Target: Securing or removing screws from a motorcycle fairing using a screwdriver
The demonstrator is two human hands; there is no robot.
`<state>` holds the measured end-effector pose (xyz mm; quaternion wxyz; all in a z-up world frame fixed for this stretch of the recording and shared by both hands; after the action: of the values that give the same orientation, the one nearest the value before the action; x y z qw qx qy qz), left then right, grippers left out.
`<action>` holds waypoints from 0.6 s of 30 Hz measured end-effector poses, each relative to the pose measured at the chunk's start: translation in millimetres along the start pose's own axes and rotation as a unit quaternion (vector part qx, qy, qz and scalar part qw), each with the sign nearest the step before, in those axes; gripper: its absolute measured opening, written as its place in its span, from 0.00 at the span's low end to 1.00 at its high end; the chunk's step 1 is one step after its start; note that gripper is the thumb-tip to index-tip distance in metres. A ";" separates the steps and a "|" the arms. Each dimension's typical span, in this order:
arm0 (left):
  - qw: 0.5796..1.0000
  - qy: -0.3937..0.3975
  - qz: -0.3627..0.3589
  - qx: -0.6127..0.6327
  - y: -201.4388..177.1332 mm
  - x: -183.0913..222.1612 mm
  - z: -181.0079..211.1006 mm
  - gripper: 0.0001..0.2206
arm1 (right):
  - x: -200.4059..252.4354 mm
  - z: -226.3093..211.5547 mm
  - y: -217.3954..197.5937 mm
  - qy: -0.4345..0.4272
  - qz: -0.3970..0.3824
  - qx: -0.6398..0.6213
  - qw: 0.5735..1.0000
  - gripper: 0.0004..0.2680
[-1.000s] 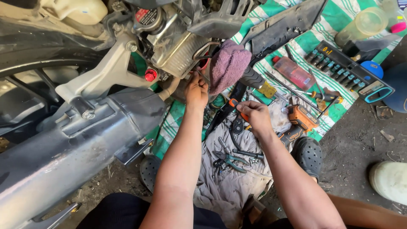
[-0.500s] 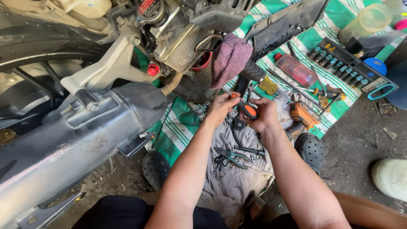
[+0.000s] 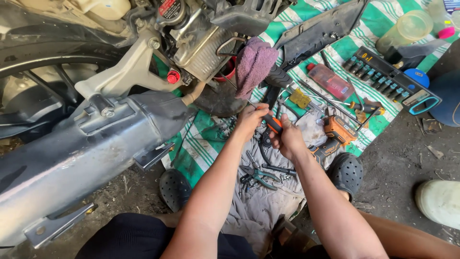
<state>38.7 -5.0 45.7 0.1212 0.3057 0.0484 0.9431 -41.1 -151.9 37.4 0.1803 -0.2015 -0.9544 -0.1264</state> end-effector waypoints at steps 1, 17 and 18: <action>0.996 0.020 0.004 0.084 -2.4 -2.9 -6.2 0.19 | -0.4 3.7 -1.6 0.030 0.003 -0.037 0.999 0.22; 0.988 0.031 0.115 -0.101 -15.4 -19.0 -10.5 0.18 | 3.4 -2.2 6.3 -0.029 -0.003 -0.061 0.998 0.13; 0.982 0.027 0.125 -0.141 -14.8 -6.7 3.0 0.21 | 1.5 -2.0 6.5 -0.044 -0.016 -0.085 0.995 0.09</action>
<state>48.7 7.6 41.9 0.0432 0.2640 -0.1208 0.9560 -39.0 -146.3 40.9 0.1182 -0.2064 -0.9503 -0.2007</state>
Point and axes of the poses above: each hand's wrist, its own x-axis away from the middle knuckle, its own y-axis out of the palm, z = x × y, the point moved 6 cm from there along -x, towards the middle knuckle, and after that the axes turned 11 degrees about -y, right-handed, at the moved point
